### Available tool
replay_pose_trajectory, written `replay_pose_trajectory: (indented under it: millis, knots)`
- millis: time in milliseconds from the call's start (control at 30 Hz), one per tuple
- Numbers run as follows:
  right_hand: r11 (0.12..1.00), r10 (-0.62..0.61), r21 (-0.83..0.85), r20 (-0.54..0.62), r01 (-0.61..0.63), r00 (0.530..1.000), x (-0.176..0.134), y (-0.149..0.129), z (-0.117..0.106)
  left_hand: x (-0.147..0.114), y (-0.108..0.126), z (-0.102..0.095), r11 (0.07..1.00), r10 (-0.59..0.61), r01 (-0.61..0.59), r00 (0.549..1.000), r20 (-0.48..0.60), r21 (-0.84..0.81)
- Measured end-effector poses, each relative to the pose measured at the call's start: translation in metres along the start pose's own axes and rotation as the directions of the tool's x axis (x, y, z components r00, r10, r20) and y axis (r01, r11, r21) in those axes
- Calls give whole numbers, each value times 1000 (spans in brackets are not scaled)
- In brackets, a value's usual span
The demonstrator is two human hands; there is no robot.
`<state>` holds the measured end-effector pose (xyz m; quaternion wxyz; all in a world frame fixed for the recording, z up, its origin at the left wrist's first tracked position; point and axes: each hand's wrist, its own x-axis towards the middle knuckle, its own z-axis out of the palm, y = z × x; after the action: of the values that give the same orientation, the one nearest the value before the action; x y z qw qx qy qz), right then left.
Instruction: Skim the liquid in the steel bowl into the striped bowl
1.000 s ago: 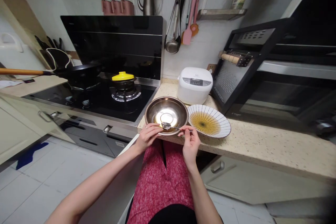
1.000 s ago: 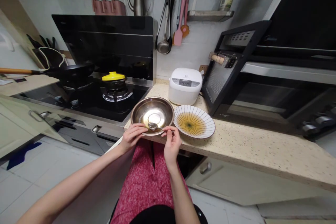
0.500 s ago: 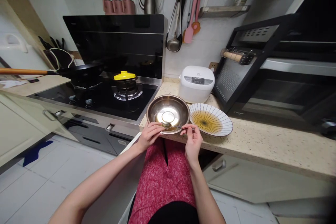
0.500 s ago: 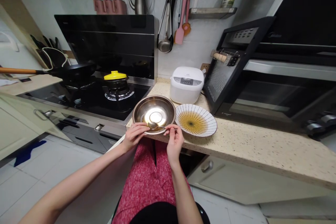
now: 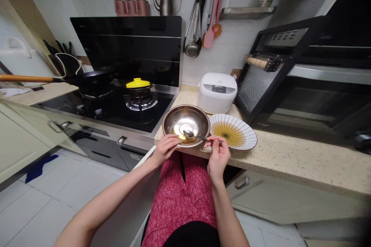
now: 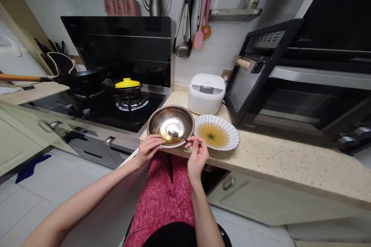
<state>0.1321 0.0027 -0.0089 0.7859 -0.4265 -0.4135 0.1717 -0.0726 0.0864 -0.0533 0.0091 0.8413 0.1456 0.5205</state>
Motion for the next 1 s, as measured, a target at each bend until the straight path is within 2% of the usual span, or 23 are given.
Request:
replay_pose_trajectory:
  millis: [367,567,800,1000]
  knots:
    - [997,-77,-17,-53,76,996,19,-18,-2,5,4,-2,1000,-27,27,1000,-5,-13]
    - [994,-104,7,-138,106,985,38,-23,-7,6,4,-2,1000,-9,9,1000,-11,26]
    - [985,-172,-17,-226,173,959,58,-34,-20,6,4,0,1000,-17,17,999,-36,1]
    - [978,-205,-32,-299,205,932,63,-33,-37,7,5,-2,1000,-15,15,999,-30,0]
